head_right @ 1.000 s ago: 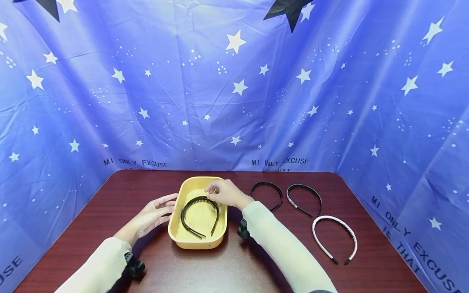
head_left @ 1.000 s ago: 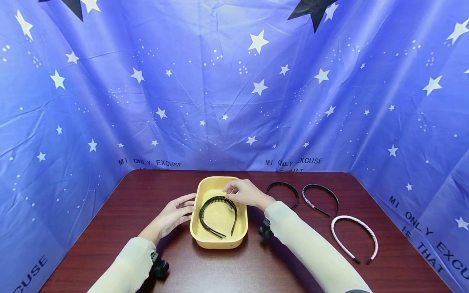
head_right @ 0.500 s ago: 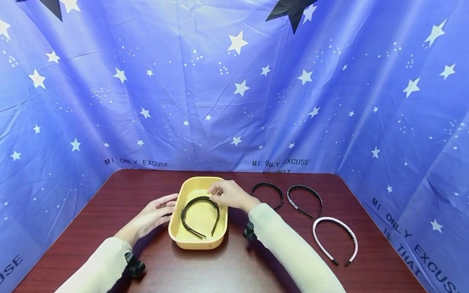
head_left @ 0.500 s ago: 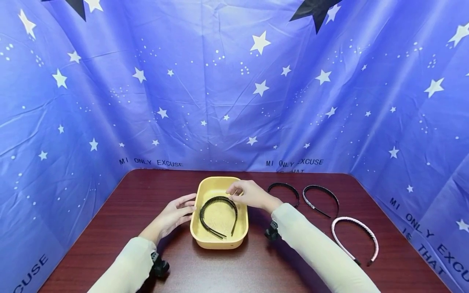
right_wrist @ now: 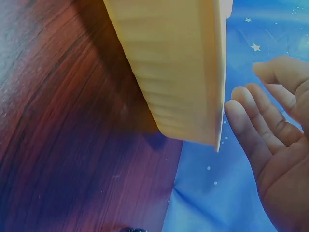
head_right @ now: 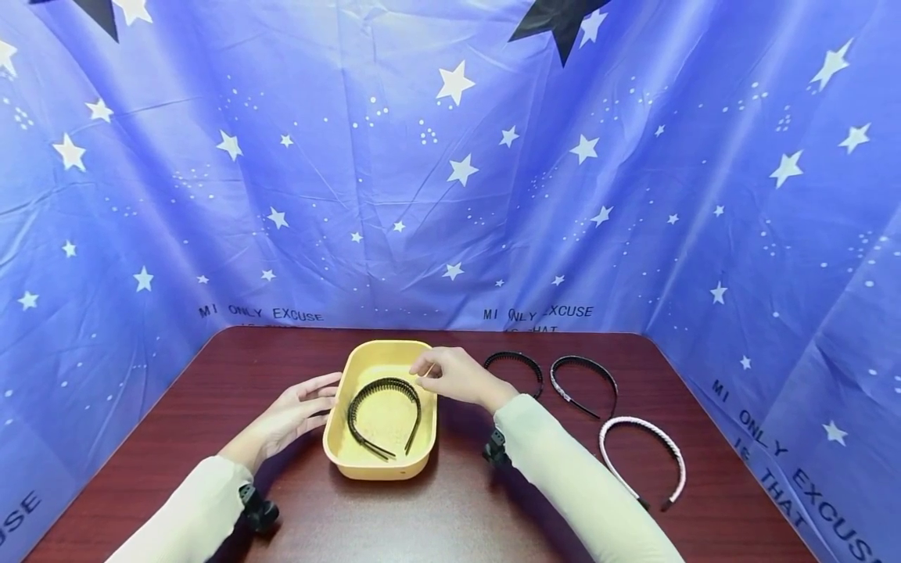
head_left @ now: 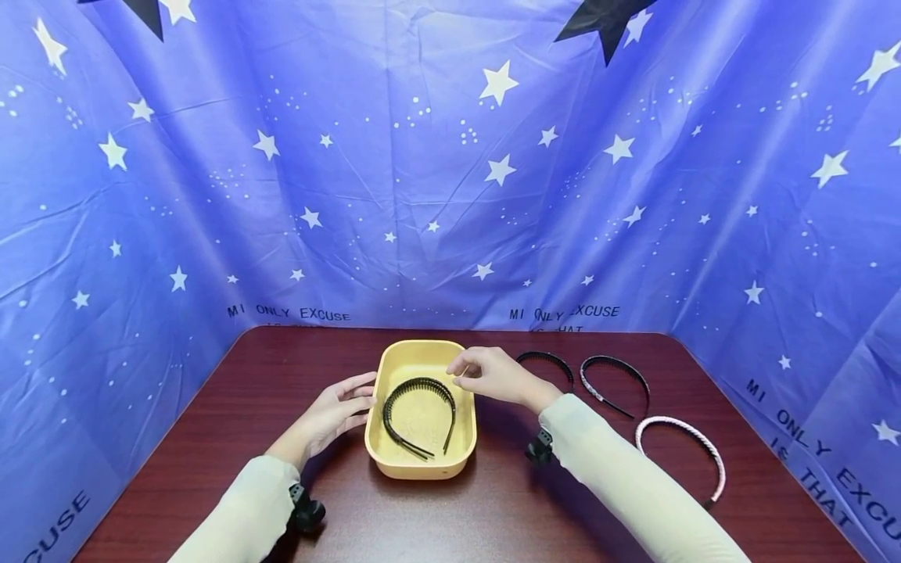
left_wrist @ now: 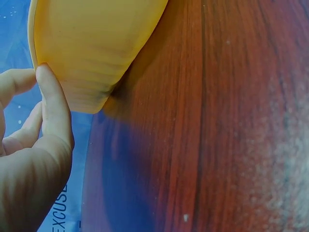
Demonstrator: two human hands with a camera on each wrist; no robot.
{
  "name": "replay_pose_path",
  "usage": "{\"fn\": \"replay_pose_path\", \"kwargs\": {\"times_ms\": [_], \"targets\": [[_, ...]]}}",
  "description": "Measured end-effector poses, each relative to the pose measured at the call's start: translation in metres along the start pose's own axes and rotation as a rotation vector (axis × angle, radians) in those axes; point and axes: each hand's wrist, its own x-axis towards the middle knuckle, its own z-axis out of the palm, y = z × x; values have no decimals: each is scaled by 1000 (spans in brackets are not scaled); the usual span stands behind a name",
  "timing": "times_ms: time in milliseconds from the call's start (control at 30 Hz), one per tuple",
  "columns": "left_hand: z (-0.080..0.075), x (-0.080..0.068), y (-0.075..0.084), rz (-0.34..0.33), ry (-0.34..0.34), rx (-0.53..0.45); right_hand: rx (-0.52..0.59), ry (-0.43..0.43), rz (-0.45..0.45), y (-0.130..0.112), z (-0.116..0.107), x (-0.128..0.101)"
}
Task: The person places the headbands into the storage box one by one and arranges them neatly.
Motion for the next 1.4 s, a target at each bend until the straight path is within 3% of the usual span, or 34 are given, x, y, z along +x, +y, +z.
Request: {"fn": "replay_pose_path", "kwargs": {"times_ms": [433, 700, 1400], "targets": [[1, 0, 1, -5, 1, 6, -16, 30, -35, 4, -13, -22], [0, 1, -1, -4, 7, 3, -40, 35, 46, 9, -25, -40], [0, 2, -4, -5, 18, -13, -59, 111, 124, 32, -53, -85]]}}
